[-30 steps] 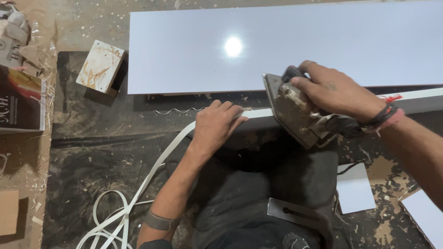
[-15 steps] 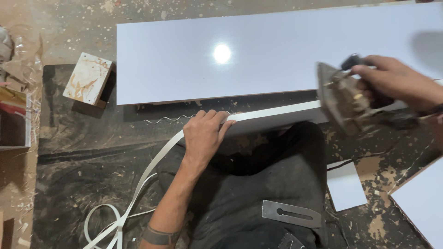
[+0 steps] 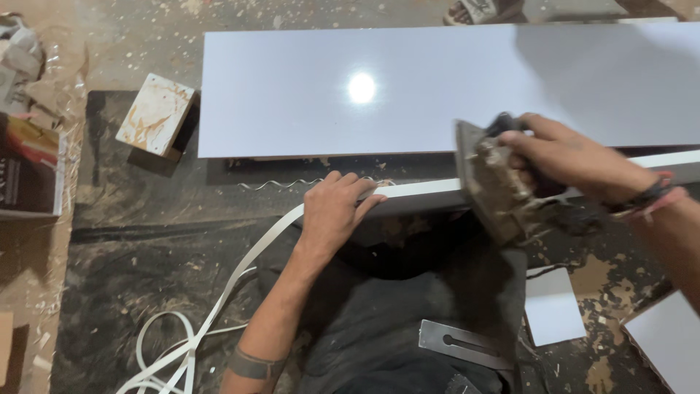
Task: The person sits on the floor with a white panel across their lap and applies white edge banding tape to the panel's long edge. They press the tape with a heated edge-banding iron along the edge, press the warmed tape down by hand, and trim the overhanging tape ends with a utility knife, repeating along the edge.
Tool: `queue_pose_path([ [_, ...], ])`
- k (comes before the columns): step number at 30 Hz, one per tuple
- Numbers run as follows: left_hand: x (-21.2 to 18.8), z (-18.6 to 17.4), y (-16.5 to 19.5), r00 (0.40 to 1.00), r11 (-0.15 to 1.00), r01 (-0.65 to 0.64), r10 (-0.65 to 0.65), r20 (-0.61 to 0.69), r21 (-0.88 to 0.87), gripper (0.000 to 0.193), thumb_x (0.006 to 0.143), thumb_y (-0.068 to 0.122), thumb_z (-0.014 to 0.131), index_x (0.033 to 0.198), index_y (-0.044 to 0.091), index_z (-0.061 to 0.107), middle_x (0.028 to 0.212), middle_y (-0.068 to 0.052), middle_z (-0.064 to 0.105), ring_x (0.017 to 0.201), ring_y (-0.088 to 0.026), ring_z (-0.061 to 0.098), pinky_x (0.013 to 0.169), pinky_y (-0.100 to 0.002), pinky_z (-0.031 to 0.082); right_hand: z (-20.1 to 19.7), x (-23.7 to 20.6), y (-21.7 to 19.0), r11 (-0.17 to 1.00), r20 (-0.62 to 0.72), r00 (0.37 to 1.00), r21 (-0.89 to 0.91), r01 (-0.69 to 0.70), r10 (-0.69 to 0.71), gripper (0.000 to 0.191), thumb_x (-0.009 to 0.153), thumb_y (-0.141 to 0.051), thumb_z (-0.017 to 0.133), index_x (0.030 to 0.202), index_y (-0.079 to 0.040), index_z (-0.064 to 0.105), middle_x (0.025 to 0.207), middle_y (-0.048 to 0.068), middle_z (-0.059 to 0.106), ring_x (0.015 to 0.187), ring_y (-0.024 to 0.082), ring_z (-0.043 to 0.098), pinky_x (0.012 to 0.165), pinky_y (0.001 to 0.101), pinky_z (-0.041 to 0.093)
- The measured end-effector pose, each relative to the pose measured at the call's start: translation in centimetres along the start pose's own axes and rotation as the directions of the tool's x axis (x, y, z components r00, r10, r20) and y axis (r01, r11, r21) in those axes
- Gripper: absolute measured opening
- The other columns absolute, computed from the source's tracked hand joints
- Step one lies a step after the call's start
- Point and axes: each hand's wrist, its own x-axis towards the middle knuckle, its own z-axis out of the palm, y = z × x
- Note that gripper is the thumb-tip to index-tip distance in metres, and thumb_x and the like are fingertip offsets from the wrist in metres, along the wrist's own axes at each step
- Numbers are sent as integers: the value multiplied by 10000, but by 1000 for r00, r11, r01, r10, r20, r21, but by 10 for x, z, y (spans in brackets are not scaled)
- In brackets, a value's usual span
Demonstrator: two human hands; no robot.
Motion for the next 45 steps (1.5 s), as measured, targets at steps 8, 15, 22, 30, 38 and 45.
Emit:
queue_pose_path([
  [8,-15,-32,-44,993,988,-104,97,69,114,255,862,416,757,951,177,771,816,9,652,798,-234,607,648,-392,507,86,-10,-82,990,170,975,33,138,-141,356,1058,-384,505,1079,-32,556,734,27,533,595,125,486,526,313,427],
  [15,-21,-49,-70,981,984,-163,154,121,74,252,901,392,737,933,143,711,862,-7,631,845,-239,620,705,-382,535,115,-6,-106,980,228,953,47,192,-198,328,1028,-324,484,1066,-3,541,744,23,528,605,129,502,529,318,461],
  [22,-35,-64,-85,992,995,-85,89,94,-54,246,966,369,691,1030,131,692,943,-8,669,940,-243,664,773,-404,539,137,-8,-122,967,228,939,64,248,-257,263,1032,-279,502,1005,-19,530,741,19,506,619,124,484,554,299,437],
  [30,-51,-48,-124,897,815,409,-278,342,-410,313,938,405,697,1008,101,731,856,-59,710,793,-219,668,696,-376,521,163,-17,-141,963,259,933,170,211,-250,255,1040,-264,493,967,-19,494,722,17,474,593,139,460,528,311,425],
  [38,-60,-21,-161,959,726,263,-122,257,-635,272,979,339,685,975,67,692,825,-46,718,760,-171,670,676,-357,525,182,-22,-156,974,223,953,136,179,-206,250,1043,-271,485,1015,-23,495,750,8,474,611,119,461,543,301,416],
  [45,-72,-16,-141,944,728,330,-238,230,-601,268,1006,350,626,1001,83,645,751,-85,681,695,-244,673,654,-388,511,193,-18,-155,953,220,939,209,218,-263,227,1045,-251,490,1040,-24,488,777,2,489,622,115,488,550,289,437],
])
